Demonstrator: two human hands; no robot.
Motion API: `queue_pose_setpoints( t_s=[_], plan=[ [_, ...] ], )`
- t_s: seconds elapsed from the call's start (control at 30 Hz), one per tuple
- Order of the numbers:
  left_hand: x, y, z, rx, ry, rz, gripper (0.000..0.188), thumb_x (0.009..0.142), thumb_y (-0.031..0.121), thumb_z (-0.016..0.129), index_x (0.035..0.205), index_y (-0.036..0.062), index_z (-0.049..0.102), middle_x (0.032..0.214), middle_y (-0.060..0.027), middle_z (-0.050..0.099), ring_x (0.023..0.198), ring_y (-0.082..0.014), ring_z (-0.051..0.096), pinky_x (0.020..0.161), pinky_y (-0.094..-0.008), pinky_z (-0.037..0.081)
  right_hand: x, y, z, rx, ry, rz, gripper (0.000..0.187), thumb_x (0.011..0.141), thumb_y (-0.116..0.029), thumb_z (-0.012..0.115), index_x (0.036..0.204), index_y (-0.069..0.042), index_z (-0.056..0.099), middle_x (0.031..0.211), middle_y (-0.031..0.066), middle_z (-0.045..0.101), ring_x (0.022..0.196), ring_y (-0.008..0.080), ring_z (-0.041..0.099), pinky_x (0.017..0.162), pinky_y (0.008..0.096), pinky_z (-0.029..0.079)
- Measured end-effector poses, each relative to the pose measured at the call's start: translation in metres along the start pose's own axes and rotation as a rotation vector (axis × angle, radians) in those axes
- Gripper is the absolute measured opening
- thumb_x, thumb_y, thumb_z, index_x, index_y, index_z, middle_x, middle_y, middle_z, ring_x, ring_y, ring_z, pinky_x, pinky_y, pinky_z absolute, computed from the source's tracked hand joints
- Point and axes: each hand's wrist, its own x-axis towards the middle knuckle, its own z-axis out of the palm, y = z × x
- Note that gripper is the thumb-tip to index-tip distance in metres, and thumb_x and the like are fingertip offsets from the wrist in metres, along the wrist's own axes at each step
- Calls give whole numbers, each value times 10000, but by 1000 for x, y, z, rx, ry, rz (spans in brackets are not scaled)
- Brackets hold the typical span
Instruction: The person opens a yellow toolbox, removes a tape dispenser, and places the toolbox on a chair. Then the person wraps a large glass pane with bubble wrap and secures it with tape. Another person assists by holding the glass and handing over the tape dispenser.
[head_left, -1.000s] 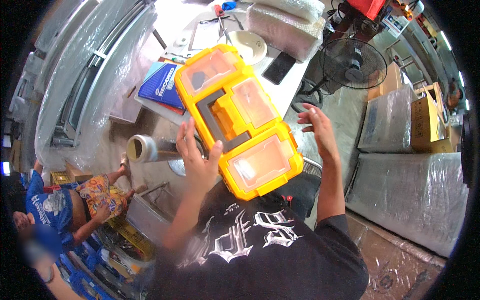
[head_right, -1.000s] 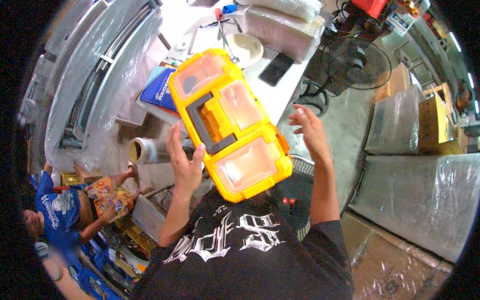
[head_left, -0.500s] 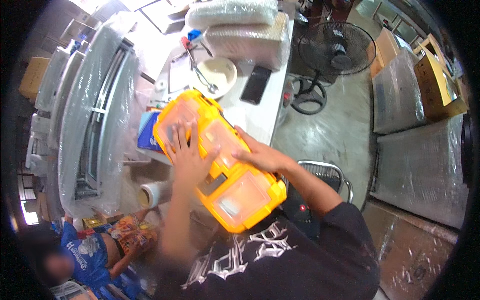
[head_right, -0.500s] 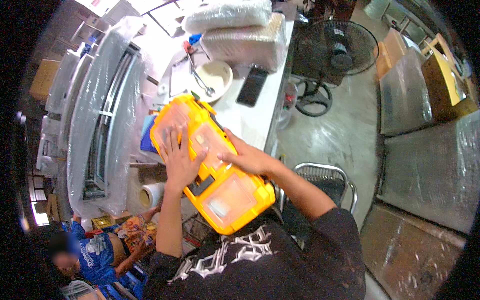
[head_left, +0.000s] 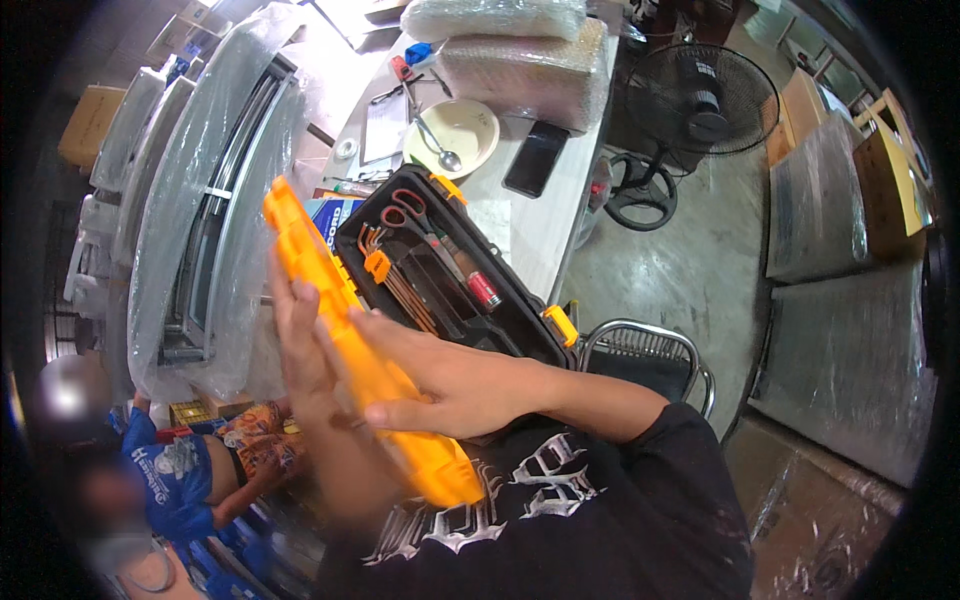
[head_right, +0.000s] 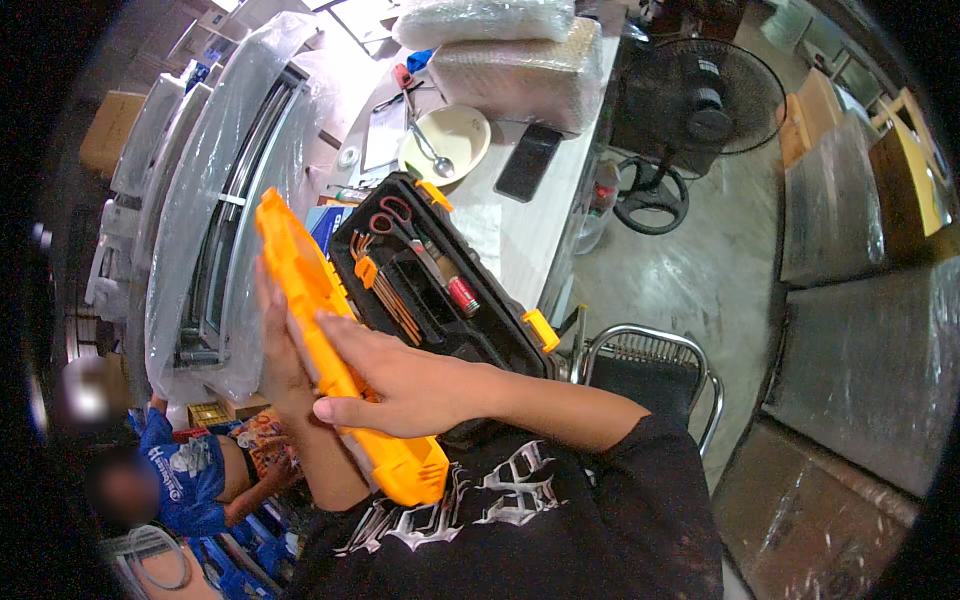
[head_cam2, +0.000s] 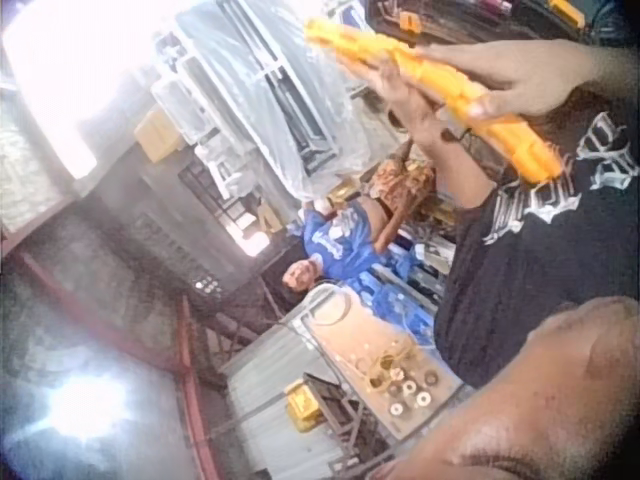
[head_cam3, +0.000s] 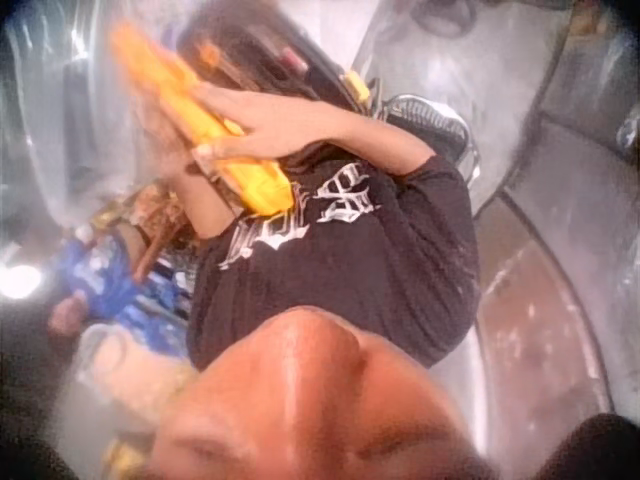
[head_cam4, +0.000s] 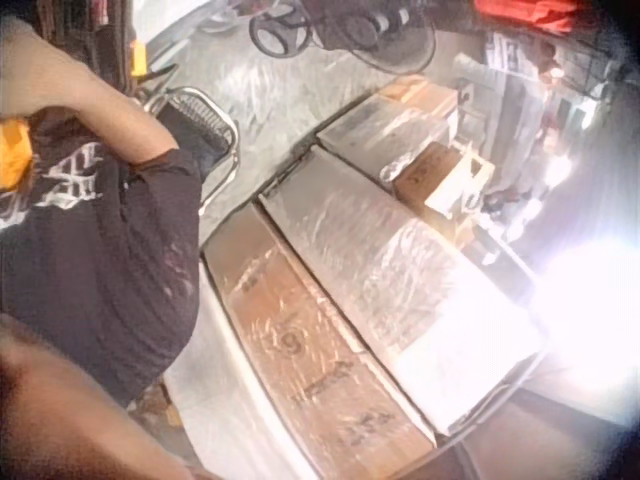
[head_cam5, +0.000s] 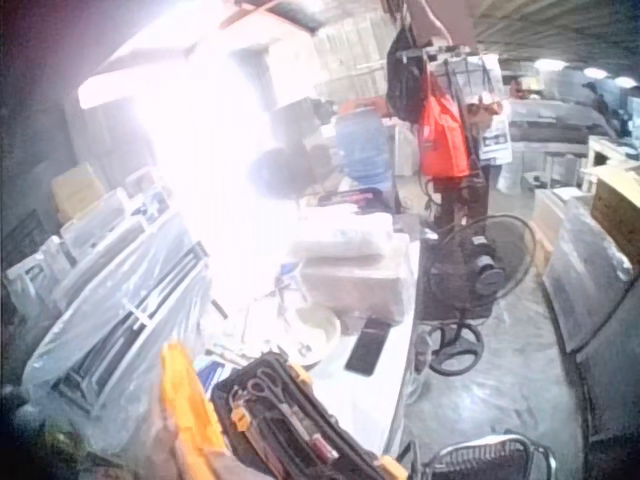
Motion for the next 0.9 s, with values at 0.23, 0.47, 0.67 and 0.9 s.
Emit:
queue_pose_setpoints(
  t_s=[0.23, 0.47, 0.67, 0.9],
  plan=[
    [-52, 6, -108, -152, 106, -44, 798, 950, 266, 593, 1611, 19, 220, 1537, -177, 431, 1370, -285, 496, 1132, -370, 423, 29, 81, -1, -582, 398, 444, 564, 927, -417, 722, 1222, 58, 641, 1131, 256, 649, 1087, 435, 629, 946, 480, 517],
    [-104, -99, -213, 47, 463, -371, 574, 1074, 357, 522, 1529, 20, 429, 1489, -85, 534, 1365, -226, 513, 1120, -334, 408, 38, 108, 20, -878, 308, 672, 578, 895, -408, 726, 1269, 27, 653, 1057, 284, 718, 1001, 425, 707, 869, 481, 557],
    [-113, -123, -213, 328, 446, -305, 727, 1022, 427, 592, 1576, 49, 311, 1427, -197, 584, 1334, -310, 557, 1100, -401, 417, 39, 99, 28, -943, 400, 593, 446, 935, -345, 687, 1212, 5, 682, 991, 266, 725, 946, 448, 702, 820, 507, 556],
    [-130, -98, -193, 509, 407, -533, 826, 1021, 423, 607, 1606, 1, 205, 1479, -246, 533, 1354, -339, 546, 1104, -421, 424, 22, 65, 22, -866, 466, 463, 399, 942, -268, 709, 1186, 46, 678, 990, 244, 746, 908, 362, 742, 811, 412, 561]
  ],
)
